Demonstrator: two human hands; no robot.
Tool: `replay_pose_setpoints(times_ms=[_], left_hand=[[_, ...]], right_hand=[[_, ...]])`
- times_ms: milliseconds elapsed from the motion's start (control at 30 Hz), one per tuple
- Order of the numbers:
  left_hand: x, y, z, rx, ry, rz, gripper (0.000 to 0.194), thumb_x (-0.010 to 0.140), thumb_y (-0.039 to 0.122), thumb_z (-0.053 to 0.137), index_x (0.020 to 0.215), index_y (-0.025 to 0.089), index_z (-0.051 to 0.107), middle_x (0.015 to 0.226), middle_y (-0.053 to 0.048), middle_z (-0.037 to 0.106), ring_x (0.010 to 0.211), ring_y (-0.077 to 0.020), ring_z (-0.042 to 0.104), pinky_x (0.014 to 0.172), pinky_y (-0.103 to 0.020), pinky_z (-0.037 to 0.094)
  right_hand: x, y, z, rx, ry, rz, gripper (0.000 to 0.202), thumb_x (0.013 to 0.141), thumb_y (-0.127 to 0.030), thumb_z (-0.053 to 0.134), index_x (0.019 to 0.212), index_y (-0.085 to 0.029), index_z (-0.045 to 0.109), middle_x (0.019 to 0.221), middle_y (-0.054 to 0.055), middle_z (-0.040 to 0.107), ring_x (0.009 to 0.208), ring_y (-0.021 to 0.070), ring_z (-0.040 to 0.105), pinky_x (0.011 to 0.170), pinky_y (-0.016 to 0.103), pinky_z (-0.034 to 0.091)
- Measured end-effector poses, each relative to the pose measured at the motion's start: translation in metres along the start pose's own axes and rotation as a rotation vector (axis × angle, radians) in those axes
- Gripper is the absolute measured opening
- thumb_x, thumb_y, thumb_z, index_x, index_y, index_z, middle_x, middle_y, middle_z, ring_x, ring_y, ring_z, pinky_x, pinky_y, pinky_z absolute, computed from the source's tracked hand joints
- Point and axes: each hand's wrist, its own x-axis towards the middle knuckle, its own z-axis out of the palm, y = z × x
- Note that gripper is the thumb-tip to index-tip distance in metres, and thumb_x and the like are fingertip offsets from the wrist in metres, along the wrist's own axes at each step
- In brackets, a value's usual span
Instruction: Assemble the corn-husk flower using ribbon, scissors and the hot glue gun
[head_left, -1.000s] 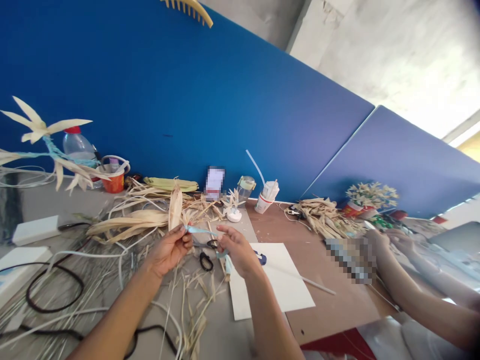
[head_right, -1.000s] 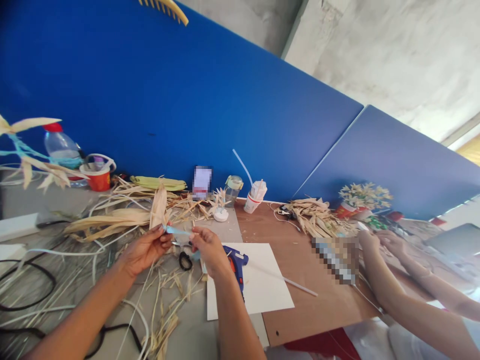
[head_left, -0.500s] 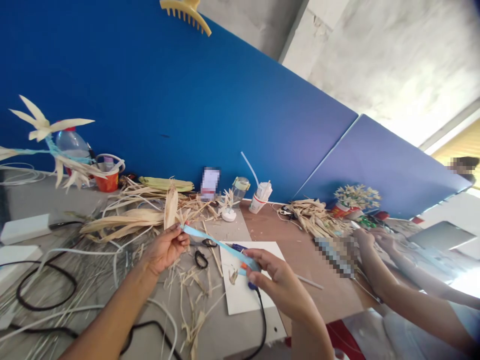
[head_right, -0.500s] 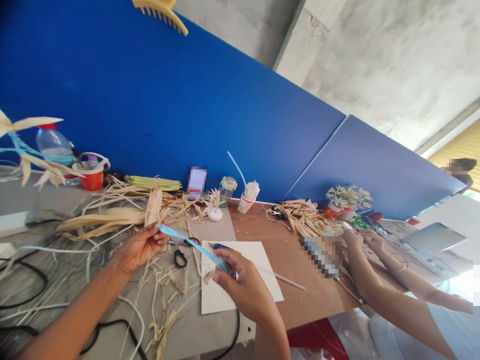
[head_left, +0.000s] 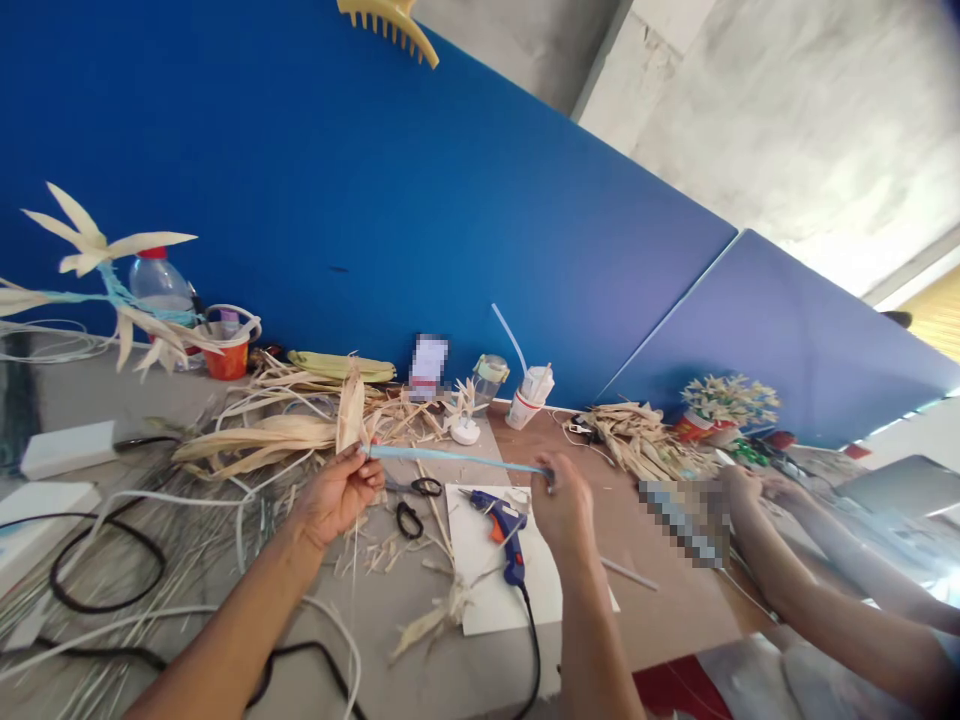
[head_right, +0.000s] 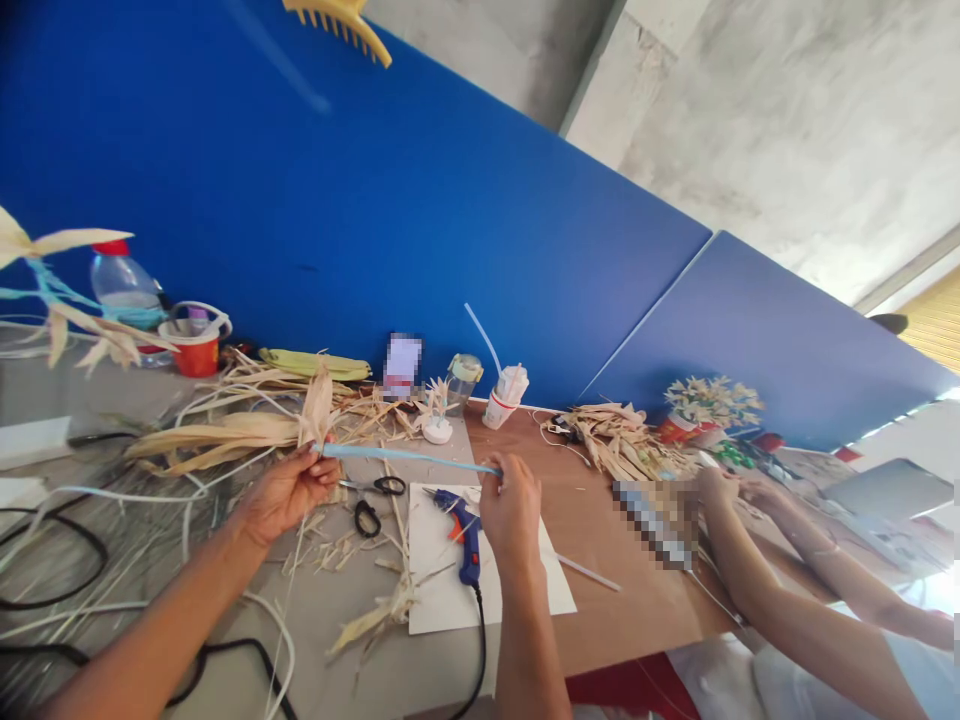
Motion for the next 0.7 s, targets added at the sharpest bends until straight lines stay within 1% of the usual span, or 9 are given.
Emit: replay_pose_setpoints(times_ms=[67,133,200,267,367,433,500,567,700], left_hand=[[0.002,0.003,-0.002,-0.032,0.018,0.021,0.016,0.071,-0.005,0.055,0.068,0.01,0.059,0.068,-0.002,0.06,0.049,-0.0057,0.044,0.046,-0.019,0.041],[0.005,0.008,-0.005,-0.058,0.03,0.03,0.017,0.073,-0.005,0.051,0.07,0.01,0.059,0.069,-0.003,0.059,0.049,-0.0056,0.044,0.046,-0.019,0.04],[0.008,0.011,-0.008,-0.077,0.036,0.031,0.018,0.074,-0.005,0.049,0.07,0.01,0.058,0.065,-0.002,0.057,0.049,-0.0057,0.044,0.046,-0.018,0.04],[0.009,0.012,-0.009,-0.085,0.042,0.054,0.019,0.074,-0.005,0.049,0.067,0.01,0.057,0.06,-0.001,0.053,0.048,-0.0059,0.044,0.046,-0.018,0.04],[0.008,0.008,-0.007,-0.04,0.026,0.082,0.017,0.073,-0.004,0.053,0.066,0.011,0.057,0.065,-0.002,0.057,0.05,-0.0063,0.045,0.048,-0.019,0.041],[0.005,0.002,-0.005,0.022,0.002,0.03,0.015,0.07,-0.003,0.059,0.065,0.011,0.058,0.069,-0.003,0.06,0.05,-0.0068,0.046,0.047,-0.02,0.041],[0.002,-0.004,-0.002,0.083,-0.032,-0.021,0.013,0.068,-0.002,0.063,0.066,0.011,0.06,0.065,-0.002,0.059,0.05,-0.0075,0.046,0.047,-0.021,0.041],[-0.001,-0.007,-0.001,0.113,-0.047,-0.041,0.012,0.067,0.001,0.066,0.07,0.011,0.062,0.066,-0.002,0.059,0.051,-0.0077,0.047,0.048,-0.022,0.042],[-0.002,-0.009,0.0,0.146,-0.038,-0.057,0.01,0.067,0.001,0.067,0.07,0.01,0.063,0.064,-0.002,0.058,0.051,-0.0074,0.046,0.048,-0.02,0.041]], right_hand=[[0.003,0.008,0.005,0.206,0.173,0.136,0.015,0.072,-0.022,0.054,0.083,-0.016,0.063,0.077,0.005,0.064,0.075,0.0197,0.058,0.071,0.032,0.043],[0.008,0.013,0.0,0.557,0.275,0.318,0.015,0.071,-0.027,0.06,0.083,-0.017,0.061,0.064,-0.001,0.057,0.061,0.0148,0.053,0.063,0.029,0.043],[0.013,0.016,-0.015,0.99,0.244,0.487,0.015,0.071,-0.03,0.063,0.078,-0.018,0.059,0.054,-0.007,0.048,0.049,0.0098,0.045,0.057,0.026,0.042],[0.016,0.013,-0.037,1.362,0.106,0.566,0.013,0.069,-0.025,0.066,0.07,-0.017,0.056,0.052,-0.008,0.042,0.046,0.0069,0.043,0.059,0.026,0.044],[0.007,-0.002,-0.069,1.597,0.054,0.475,0.008,0.073,-0.02,0.065,0.074,-0.018,0.058,0.052,-0.009,0.04,0.044,0.004,0.039,0.055,0.02,0.043],[-0.003,-0.016,-0.08,1.587,-0.092,0.337,0.015,0.079,-0.035,0.061,0.082,-0.02,0.062,0.051,-0.008,0.039,0.042,0.0057,0.037,0.05,0.022,0.041],[-0.01,-0.03,-0.078,1.477,-0.232,0.22,0.034,0.074,-0.054,0.061,0.079,-0.021,0.066,0.056,-0.003,0.047,0.05,0.0106,0.046,0.055,0.03,0.045],[-0.012,-0.041,-0.064,1.32,-0.269,0.236,0.036,0.068,-0.053,0.066,0.085,-0.021,0.067,0.068,0.001,0.056,0.062,0.0145,0.053,0.063,0.033,0.045],[-0.013,-0.047,-0.029,0.804,-0.414,0.319,0.033,0.074,-0.043,0.063,0.094,-0.017,0.066,0.075,0.003,0.061,0.066,0.0149,0.054,0.065,0.029,0.043]])
